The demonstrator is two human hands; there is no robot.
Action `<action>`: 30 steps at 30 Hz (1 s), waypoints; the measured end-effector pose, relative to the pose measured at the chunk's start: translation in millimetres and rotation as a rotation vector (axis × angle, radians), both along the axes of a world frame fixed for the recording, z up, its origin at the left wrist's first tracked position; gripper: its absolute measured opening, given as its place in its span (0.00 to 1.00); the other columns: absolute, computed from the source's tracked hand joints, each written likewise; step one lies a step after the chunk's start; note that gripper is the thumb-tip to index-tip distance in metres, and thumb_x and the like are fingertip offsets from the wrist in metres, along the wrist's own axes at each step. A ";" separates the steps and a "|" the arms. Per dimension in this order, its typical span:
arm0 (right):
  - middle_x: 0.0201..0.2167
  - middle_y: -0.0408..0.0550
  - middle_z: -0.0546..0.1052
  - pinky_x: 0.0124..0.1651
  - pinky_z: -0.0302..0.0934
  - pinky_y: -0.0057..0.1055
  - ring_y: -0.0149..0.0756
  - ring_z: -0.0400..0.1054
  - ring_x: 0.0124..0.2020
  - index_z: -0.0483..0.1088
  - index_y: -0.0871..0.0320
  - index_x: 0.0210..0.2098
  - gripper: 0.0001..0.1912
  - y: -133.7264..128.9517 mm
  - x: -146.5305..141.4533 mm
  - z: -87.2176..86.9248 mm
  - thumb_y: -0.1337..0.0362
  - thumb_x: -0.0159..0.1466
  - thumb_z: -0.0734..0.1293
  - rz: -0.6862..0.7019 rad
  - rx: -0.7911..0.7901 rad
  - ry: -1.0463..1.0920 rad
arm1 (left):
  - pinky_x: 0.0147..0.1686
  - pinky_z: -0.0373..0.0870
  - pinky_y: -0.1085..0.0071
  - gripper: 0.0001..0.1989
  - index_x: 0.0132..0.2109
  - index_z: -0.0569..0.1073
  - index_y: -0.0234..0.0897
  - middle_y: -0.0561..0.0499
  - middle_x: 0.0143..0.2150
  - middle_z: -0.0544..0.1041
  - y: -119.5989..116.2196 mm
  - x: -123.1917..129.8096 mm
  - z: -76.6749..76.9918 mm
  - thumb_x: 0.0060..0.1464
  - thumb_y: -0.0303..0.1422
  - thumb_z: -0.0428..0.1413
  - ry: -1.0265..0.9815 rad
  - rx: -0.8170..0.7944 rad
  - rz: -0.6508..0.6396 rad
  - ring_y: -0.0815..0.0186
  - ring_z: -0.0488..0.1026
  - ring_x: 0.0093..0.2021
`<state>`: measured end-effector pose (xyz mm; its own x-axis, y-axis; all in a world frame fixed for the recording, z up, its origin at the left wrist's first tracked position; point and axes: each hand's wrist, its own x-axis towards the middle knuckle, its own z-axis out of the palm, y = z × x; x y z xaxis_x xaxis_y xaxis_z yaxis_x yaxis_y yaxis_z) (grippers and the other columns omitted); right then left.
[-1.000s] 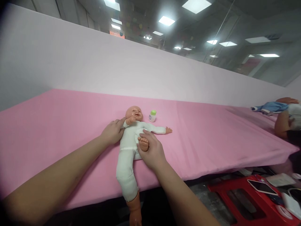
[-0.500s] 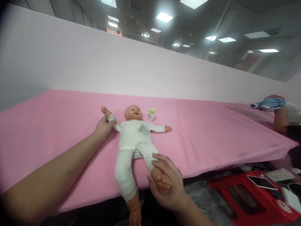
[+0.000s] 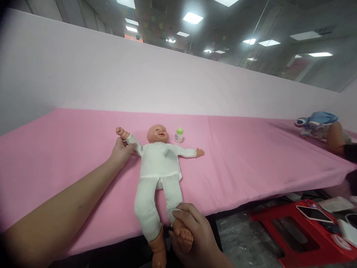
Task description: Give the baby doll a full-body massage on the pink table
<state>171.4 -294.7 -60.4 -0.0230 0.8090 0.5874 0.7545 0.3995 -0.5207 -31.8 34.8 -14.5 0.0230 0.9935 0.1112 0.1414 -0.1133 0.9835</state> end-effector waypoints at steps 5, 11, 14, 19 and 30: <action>0.50 0.53 0.77 0.50 0.79 0.41 0.49 0.78 0.51 0.69 0.49 0.57 0.27 3.6 -1.2 2.6 0.70 0.59 0.72 -0.009 0.024 0.015 | 0.34 0.71 0.65 0.21 0.56 0.65 0.42 0.50 0.40 0.79 -15.8 1.4 2.5 0.58 0.41 0.58 0.389 0.210 -0.105 0.59 0.78 0.34; 0.54 0.55 0.76 0.53 0.78 0.44 0.50 0.76 0.54 0.68 0.50 0.59 0.29 13.2 3.3 13.2 0.70 0.60 0.73 -0.007 0.063 0.024 | 0.51 0.71 0.61 0.20 0.60 0.75 0.47 0.48 0.60 0.76 -29.9 11.7 4.8 0.63 0.34 0.52 0.735 0.639 -0.296 0.55 0.75 0.55; 0.59 0.55 0.72 0.55 0.76 0.45 0.50 0.74 0.57 0.69 0.49 0.58 0.27 24.3 6.4 23.9 0.69 0.60 0.74 -0.065 0.087 0.019 | 0.54 0.71 0.60 0.21 0.61 0.76 0.48 0.49 0.61 0.76 -29.7 12.7 5.2 0.64 0.34 0.51 0.807 0.674 -0.311 0.54 0.74 0.58; 0.64 0.54 0.70 0.62 0.72 0.47 0.50 0.72 0.60 0.72 0.49 0.56 0.23 65.7 9.4 36.0 0.66 0.62 0.74 -0.148 0.158 0.013 | 0.55 0.70 0.57 0.23 0.64 0.74 0.52 0.48 0.62 0.76 -28.3 10.8 9.3 0.66 0.34 0.49 0.930 0.666 -0.333 0.51 0.73 0.59; 0.61 0.52 0.74 0.63 0.70 0.49 0.49 0.72 0.61 0.76 0.51 0.54 0.20 121.9 7.1 32.3 0.60 0.63 0.73 -0.167 -0.010 0.077 | 0.48 0.71 0.59 0.21 0.61 0.70 0.43 0.42 0.59 0.75 -30.2 10.6 6.0 0.63 0.39 0.53 0.820 0.537 -0.260 0.51 0.75 0.54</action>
